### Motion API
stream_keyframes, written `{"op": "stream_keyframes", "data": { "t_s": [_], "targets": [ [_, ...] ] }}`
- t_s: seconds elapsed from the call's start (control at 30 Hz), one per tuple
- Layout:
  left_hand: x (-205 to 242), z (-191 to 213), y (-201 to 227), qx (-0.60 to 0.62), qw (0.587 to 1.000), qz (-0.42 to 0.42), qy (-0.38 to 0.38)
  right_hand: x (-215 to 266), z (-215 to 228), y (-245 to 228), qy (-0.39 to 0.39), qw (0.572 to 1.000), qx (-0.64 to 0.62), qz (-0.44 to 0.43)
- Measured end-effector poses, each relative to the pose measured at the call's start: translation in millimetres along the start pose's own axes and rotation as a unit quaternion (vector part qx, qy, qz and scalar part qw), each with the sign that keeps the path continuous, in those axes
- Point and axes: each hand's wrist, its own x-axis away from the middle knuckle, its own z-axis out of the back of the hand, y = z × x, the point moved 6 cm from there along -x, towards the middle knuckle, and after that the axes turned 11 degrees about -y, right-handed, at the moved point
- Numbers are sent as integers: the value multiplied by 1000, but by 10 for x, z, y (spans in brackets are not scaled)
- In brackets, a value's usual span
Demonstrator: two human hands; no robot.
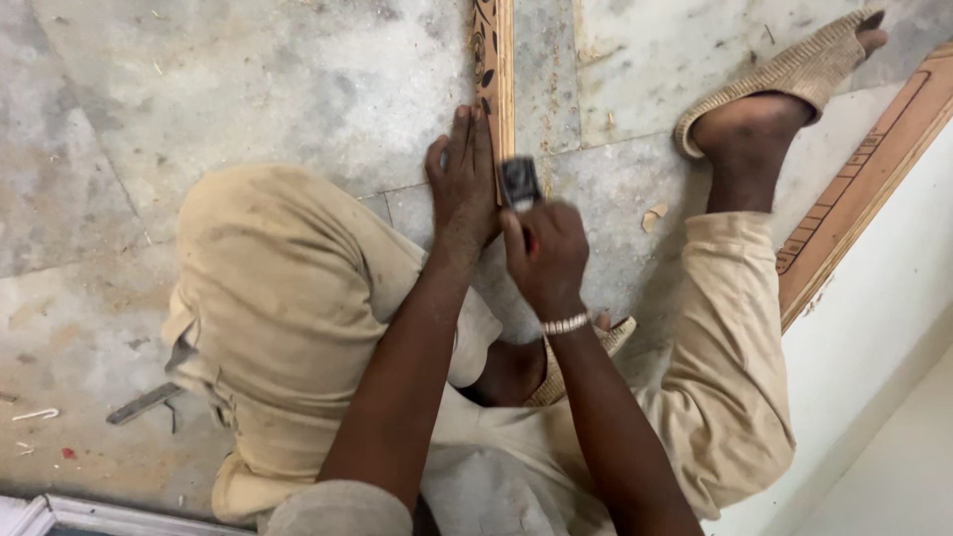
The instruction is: The person sands the edge of a long wooden piece using a small handheld sanding block, moving it back and forth along the length and ends.
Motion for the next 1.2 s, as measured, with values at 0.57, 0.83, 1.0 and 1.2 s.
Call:
{"op": "stream_keyframes", "data": {
  "t_s": [0.57, 0.83, 1.0, 1.2],
  "targets": [
    [-43, 87, 17, 40, 999, 29, -20, -632, -221, 245, -11, 996, 87, 36],
    [-7, -123, -11, -31, 998, 41, -42, -1331, -650, 864, 22, 997, 80, -2],
    [-67, 99, 48, 56, 996, 61, -32, -1715, -444, 710, 65, 994, 47, 73],
    [-17, -65, -23, 40, 999, 36, -1, 99, -136, 49, -43, 998, 41, -13]
  ]
}}
